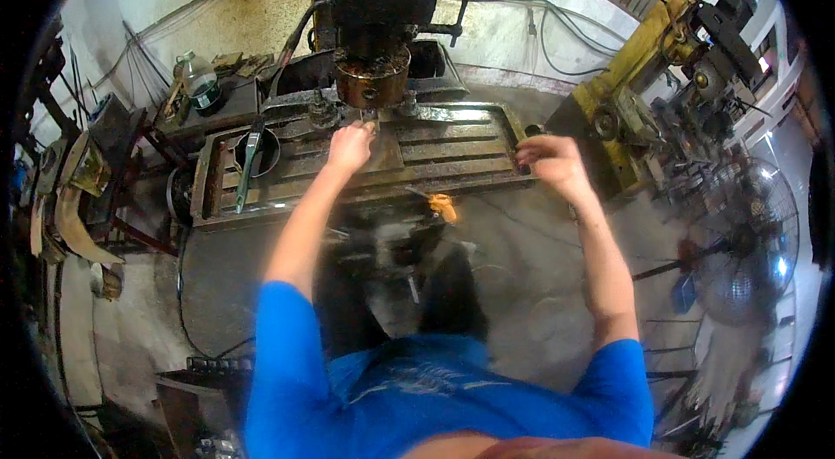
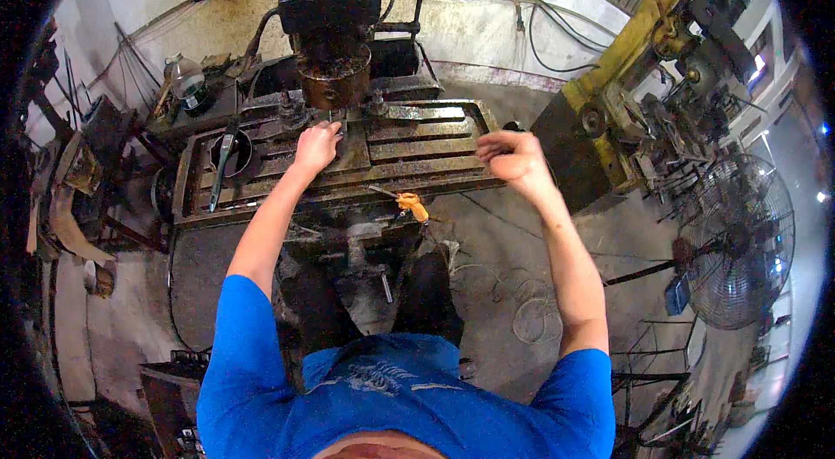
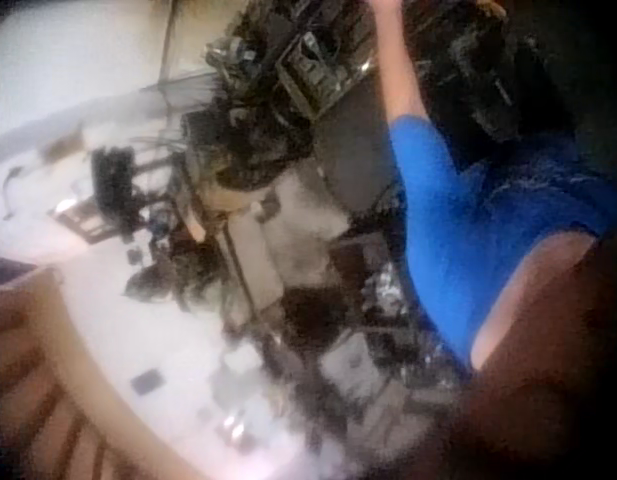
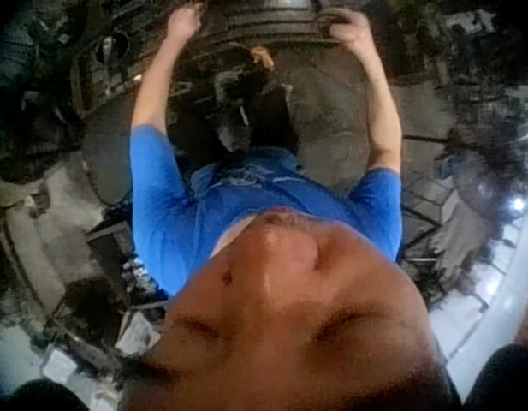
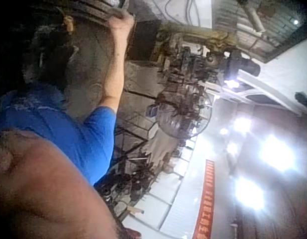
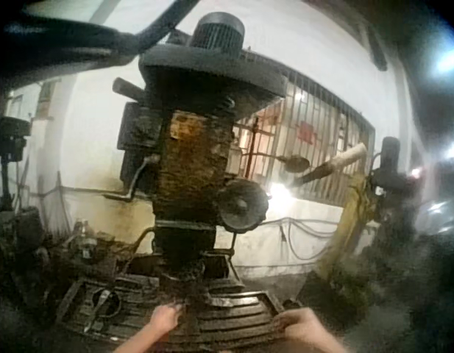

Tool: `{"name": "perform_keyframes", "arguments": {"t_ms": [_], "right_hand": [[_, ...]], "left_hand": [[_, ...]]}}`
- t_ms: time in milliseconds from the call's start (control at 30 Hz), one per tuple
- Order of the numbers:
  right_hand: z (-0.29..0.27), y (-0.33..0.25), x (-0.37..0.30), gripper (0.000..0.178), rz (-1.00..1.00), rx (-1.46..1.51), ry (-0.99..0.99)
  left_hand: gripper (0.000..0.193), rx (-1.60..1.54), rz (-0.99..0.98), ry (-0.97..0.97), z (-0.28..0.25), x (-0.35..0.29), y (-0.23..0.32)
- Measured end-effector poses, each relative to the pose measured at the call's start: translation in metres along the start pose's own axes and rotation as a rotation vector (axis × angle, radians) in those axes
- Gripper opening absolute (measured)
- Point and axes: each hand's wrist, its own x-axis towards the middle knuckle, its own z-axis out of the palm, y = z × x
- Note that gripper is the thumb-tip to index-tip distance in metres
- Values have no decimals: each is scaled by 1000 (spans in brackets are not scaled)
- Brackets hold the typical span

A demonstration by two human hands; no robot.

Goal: The person operates a drill press in a workshop, repeatedly picking up small metal pieces from a nearby bin, positioning them under the drill bit, and drilling holes. After drilling, the person places the finished pieces into a separate bin.

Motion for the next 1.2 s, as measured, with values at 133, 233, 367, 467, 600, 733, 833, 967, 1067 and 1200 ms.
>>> {"name": "perform_keyframes", "arguments": {"t_ms": [133, 233, 367, 467, 600, 733, 833, 967, 1067, 1200], "right_hand": [[-42, -38, 17, 37, -131, -67, 60], [-72, -81, 28, 41, -208, -196, 242], [-146, -126, 63, 45, -741, -145, 610], [-145, -188, 69, 52, -881, 331, 444], [-141, -194, 75, 56, -841, 390, 474], [-144, -157, 45, 54, -957, 161, 459], [-118, -120, 37, 39, -1037, 165, 420], [-93, -88, 29, 30, -1057, 216, 476], [-72, -73, 21, 20, -1064, 276, 507], [-69, -74, 22, 15, -1063, 237, 563]], "left_hand": [[22, 31, -25, 3, 1, 0, 0], [23, 24, -168, -9, -5, 3, 3], [29, -30, -393, 17, -9, 6, 6], [32, -58, -402, -2, -6, 12, 6], [36, -115, -416, 30, -4, 11, -8], [32, -139, -407, 48, 5, 16, -2], [40, -71, -482, -59, 1, 18, -6], [32, -31, -490, -78, 1, 18, -7], [33, -43, -456, -5, 10, 19, -11], [32, -49, -441, 22, 12, 19, -10]]}}
